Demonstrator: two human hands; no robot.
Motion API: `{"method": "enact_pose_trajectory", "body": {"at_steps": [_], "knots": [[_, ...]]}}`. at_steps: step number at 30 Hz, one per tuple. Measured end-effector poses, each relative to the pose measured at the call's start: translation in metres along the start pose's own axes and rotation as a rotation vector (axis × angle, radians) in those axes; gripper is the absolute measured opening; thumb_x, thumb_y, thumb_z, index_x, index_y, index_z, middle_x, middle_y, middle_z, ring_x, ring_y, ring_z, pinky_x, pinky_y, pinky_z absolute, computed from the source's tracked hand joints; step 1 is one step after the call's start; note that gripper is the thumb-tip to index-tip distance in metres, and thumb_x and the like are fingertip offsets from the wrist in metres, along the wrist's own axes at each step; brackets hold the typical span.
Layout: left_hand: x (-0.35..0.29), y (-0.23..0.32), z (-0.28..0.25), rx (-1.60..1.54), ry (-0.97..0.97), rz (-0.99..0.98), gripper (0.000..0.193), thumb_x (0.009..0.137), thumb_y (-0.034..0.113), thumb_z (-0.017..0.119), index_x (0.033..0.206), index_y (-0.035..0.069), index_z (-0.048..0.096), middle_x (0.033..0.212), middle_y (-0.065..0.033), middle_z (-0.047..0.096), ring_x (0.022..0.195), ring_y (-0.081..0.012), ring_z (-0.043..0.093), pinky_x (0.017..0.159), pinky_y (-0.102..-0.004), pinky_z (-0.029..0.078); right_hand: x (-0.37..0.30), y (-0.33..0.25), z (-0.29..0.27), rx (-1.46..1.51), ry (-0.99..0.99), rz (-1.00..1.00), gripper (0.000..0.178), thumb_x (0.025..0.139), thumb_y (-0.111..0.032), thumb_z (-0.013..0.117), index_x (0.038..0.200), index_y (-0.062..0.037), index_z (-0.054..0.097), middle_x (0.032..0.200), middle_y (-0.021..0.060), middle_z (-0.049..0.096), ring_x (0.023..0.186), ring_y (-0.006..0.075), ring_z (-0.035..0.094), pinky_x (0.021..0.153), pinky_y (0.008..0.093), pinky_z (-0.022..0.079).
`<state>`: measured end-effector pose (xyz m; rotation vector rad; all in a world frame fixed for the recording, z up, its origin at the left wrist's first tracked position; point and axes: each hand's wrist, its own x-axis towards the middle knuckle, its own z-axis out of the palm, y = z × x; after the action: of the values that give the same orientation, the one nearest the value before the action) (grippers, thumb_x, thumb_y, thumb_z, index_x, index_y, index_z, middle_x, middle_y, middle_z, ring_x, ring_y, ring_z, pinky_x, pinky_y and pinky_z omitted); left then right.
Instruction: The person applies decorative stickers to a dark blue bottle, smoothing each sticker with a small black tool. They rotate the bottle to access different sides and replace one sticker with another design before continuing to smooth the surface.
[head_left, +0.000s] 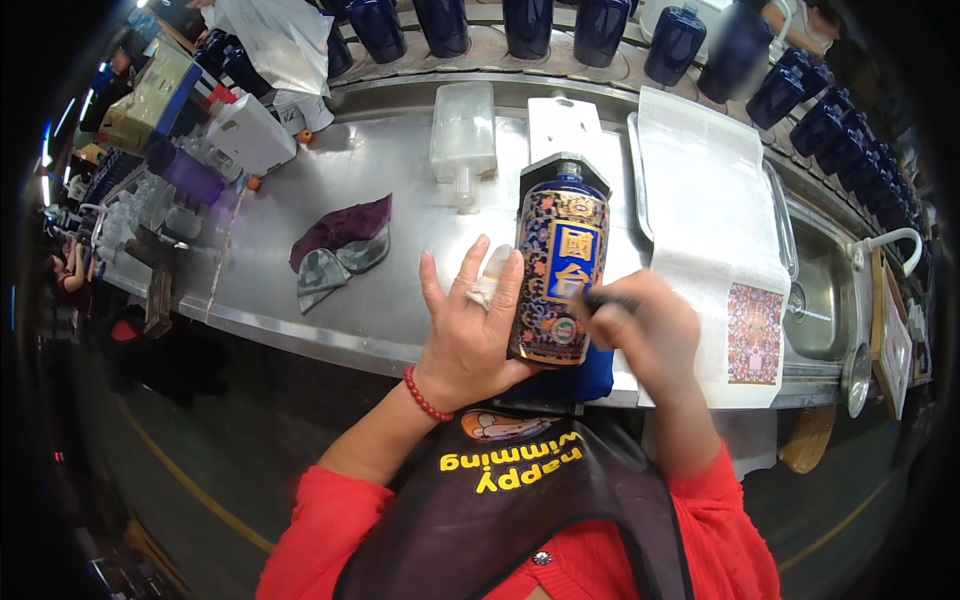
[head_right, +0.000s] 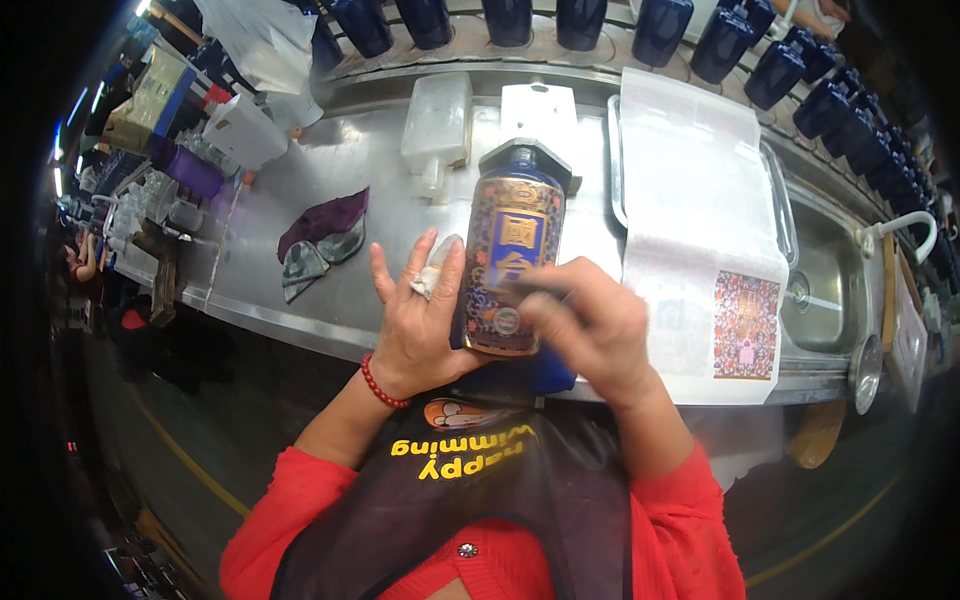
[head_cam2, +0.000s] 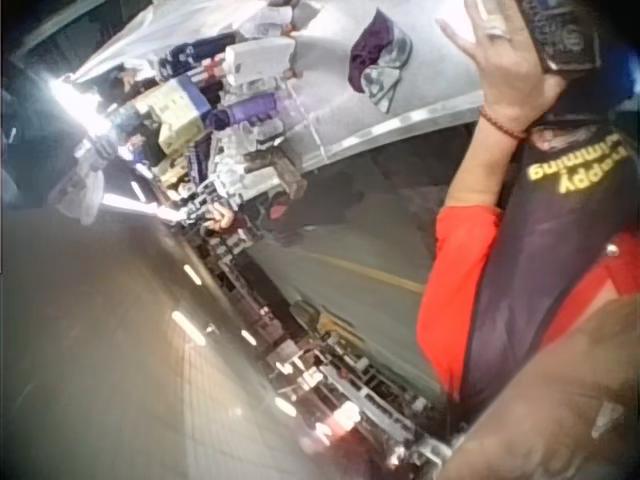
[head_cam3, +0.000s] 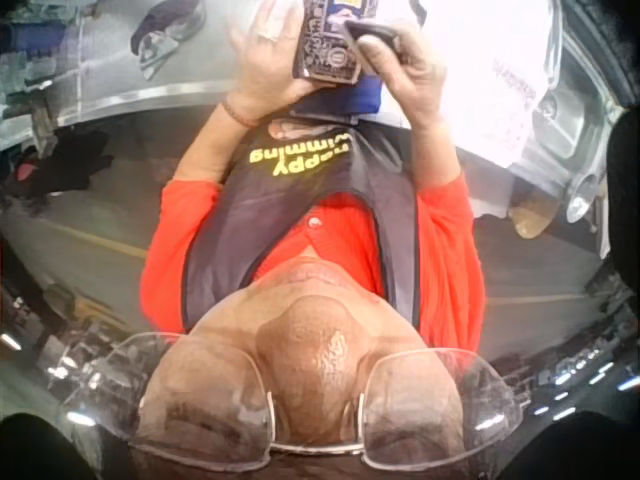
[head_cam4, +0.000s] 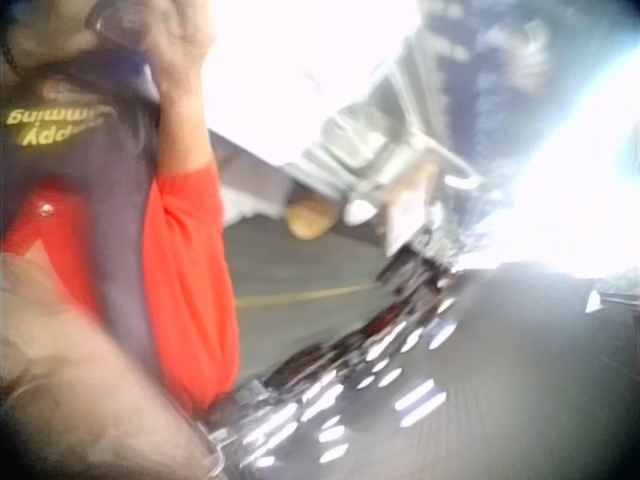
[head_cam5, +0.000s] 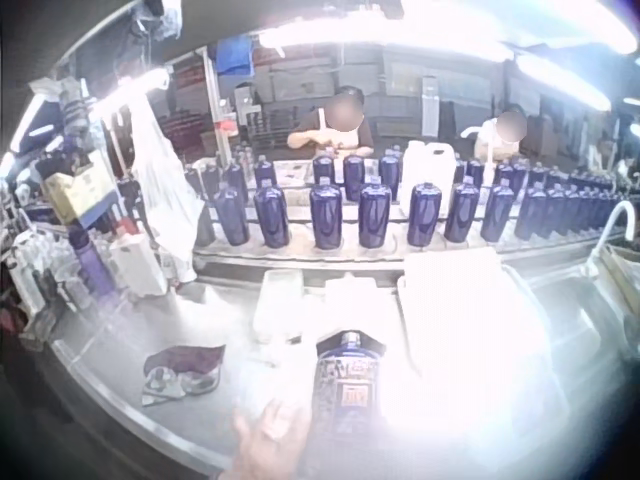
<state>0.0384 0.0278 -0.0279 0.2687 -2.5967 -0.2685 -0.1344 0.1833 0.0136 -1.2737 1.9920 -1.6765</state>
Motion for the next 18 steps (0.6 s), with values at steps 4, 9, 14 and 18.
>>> {"method": "enact_pose_trajectory", "body": {"at_steps": [4, 9, 14, 18], "knots": [[0.005, 0.007, 0.0, 0.008, 0.092, 0.036, 0.124, 0.069, 0.067, 0.082, 0.153, -0.01, 0.031, 0.144, -0.0255, 0.052, 0.143, -0.0456, 0.04, 0.116, -0.071, -0.003, 0.004, 0.023, 0.007, 0.572, 0.244, 0.375, 0.02, 0.105, -0.022, 0.06, 0.11, -0.0025, 0.06, 0.09, 0.0008, 0.068, 0.076, 0.0048, 0.062, 0.067, 0.0202, 0.051], [-0.001, 0.004, 0.019, -0.247, -0.015, -0.098, 0.131, 0.072, 0.069, 0.078, 0.157, -0.01, 0.017, 0.153, -0.0307, 0.036, 0.147, -0.0461, 0.03, 0.113, -0.0749, 0.002, 0.014, 0.037, 0.02, 0.453, 0.217, 0.357, 0.021, 0.103, -0.017, 0.059, 0.116, -0.0006, 0.059, 0.099, 0.0055, 0.068, 0.086, 0.0082, 0.062, 0.076, 0.0234, 0.051], [-0.006, 0.001, 0.021, -0.233, -0.001, -0.084, 0.126, 0.073, 0.067, 0.079, 0.156, -0.01, 0.022, 0.147, -0.0294, 0.045, 0.144, -0.045, 0.035, 0.113, -0.0756, 0.002, 0.033, 0.027, 0.021, 0.088, 0.142, 0.078, 0.024, 0.1, -0.014, 0.06, 0.121, -0.0014, 0.062, 0.102, 0.0071, 0.067, 0.09, 0.0102, 0.061, 0.079, 0.0266, 0.05], [-0.003, 0.003, 0.016, -0.226, 0.017, -0.072, 0.123, 0.073, 0.065, 0.08, 0.154, -0.01, 0.027, 0.141, -0.0283, 0.051, 0.143, -0.0446, 0.037, 0.111, -0.0768, 0.003, 0.045, 0.022, 0.015, 0.322, 0.247, 0.269, 0.022, 0.101, -0.011, 0.058, 0.12, -0.0008, 0.062, 0.096, 0.0036, 0.066, 0.085, 0.0075, 0.059, 0.074, 0.0232, 0.05]]}}
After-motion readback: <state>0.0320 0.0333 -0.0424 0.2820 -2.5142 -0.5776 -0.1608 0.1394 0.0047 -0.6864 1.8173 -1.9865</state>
